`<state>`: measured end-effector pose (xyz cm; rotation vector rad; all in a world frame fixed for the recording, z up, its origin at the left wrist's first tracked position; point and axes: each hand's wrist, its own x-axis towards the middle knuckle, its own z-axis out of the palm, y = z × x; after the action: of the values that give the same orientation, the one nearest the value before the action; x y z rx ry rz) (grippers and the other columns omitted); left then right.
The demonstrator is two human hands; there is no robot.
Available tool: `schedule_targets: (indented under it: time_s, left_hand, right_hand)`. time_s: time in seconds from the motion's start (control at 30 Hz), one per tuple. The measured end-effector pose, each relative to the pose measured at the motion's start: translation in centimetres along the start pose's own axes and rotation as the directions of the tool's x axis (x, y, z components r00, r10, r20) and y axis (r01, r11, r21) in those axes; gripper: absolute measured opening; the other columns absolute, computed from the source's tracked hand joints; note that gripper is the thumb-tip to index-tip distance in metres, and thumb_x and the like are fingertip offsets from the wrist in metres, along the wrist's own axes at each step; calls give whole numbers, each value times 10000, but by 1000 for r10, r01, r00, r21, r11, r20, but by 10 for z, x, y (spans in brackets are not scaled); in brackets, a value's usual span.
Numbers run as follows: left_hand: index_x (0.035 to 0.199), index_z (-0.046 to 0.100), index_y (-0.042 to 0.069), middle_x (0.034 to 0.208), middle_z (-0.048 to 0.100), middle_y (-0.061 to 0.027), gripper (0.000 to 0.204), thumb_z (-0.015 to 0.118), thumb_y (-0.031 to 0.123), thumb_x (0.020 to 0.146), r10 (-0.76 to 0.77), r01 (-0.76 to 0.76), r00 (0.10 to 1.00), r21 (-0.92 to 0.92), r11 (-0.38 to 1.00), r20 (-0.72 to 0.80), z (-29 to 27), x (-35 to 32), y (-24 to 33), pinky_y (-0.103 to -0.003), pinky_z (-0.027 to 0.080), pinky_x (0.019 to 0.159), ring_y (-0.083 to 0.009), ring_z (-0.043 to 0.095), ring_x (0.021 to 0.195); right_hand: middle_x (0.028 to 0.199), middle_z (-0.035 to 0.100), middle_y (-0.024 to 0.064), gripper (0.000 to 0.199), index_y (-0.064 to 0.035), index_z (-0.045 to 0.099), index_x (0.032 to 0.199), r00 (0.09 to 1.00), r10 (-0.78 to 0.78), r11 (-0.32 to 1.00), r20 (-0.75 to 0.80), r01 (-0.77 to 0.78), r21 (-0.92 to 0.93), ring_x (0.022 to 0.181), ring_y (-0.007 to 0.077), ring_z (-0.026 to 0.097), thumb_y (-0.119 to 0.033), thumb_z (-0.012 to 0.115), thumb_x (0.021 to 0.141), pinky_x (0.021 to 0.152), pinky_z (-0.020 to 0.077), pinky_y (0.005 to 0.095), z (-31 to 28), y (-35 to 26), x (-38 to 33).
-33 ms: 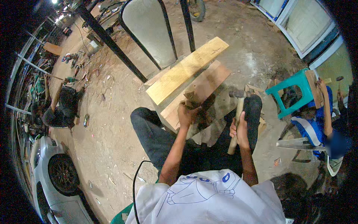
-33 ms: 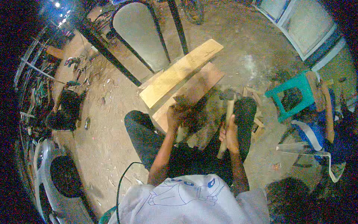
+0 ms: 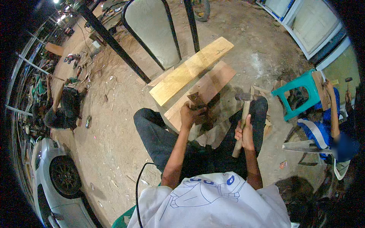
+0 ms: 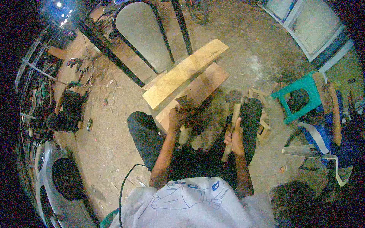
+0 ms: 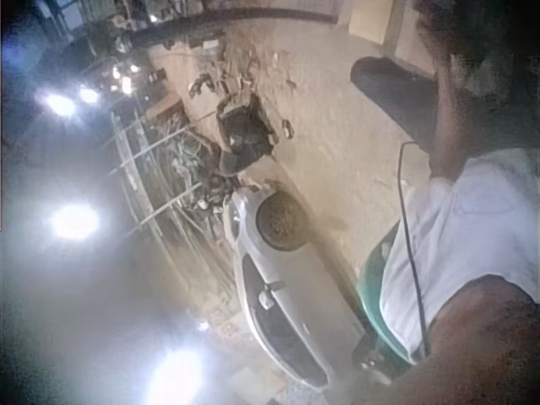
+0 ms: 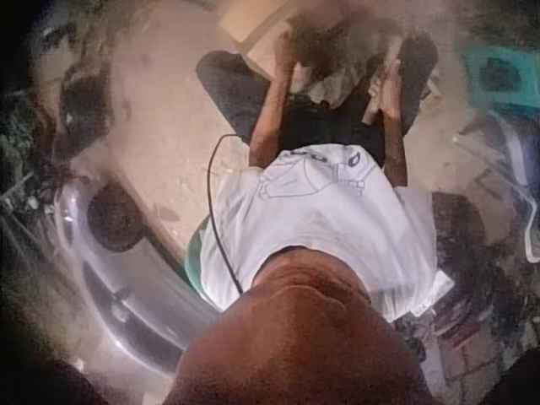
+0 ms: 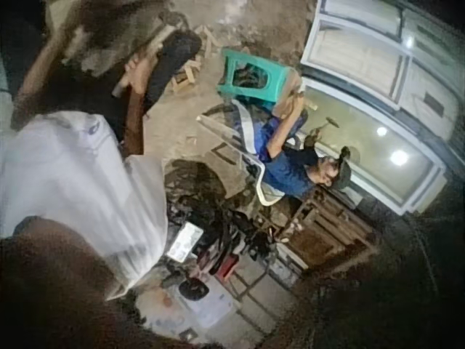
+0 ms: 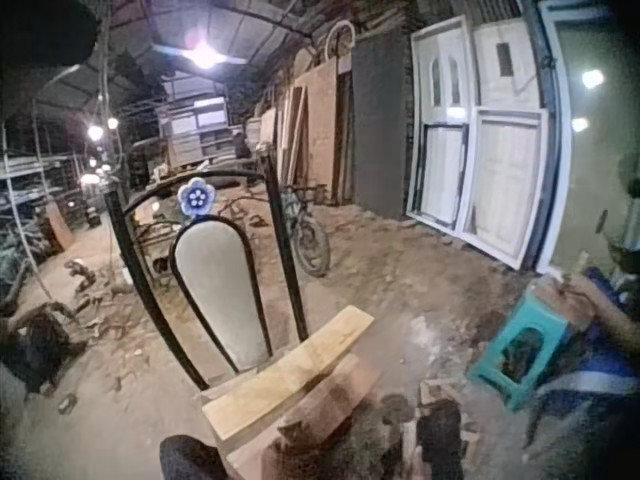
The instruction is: The person sits on the floor and assembles small wooden frames by hammering nails into pre-drilled holes. They repeatedly position the frame pieces, align them, and drive nails with a hammer to join the components together.
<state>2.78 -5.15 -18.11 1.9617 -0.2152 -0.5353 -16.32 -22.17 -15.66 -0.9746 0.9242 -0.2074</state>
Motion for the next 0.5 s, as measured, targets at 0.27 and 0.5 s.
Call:
schedule_targets:
  time_s: [0.27, 0.5]
  left_hand:
    - [950, 673, 45, 890, 558, -115, 274, 710, 46, 678, 765, -620, 537, 449, 643, -355, -20, -43, 70, -355, 428, 700, -256, 521, 824]
    - [1090, 624, 177, 1064, 502, -119, 387, 592, 78, 718, 914, -581, 407, 771, 261, -2, -4, -3, -6, -431, 397, 760, -309, 477, 953]
  right_hand:
    - [485, 269, -57, 593, -134, 442, 739, 1000, -26, 996, -13, 27, 81, 351, 77, 295, -704, 360, 877, 344, 265, 241, -4, 0, -1]
    - [480, 280, -48, 616, -125, 442, 734, 1000, 11, 999, 30, -12, 38, 340, 83, 290, -716, 342, 873, 322, 257, 251, -3, 8, 9]
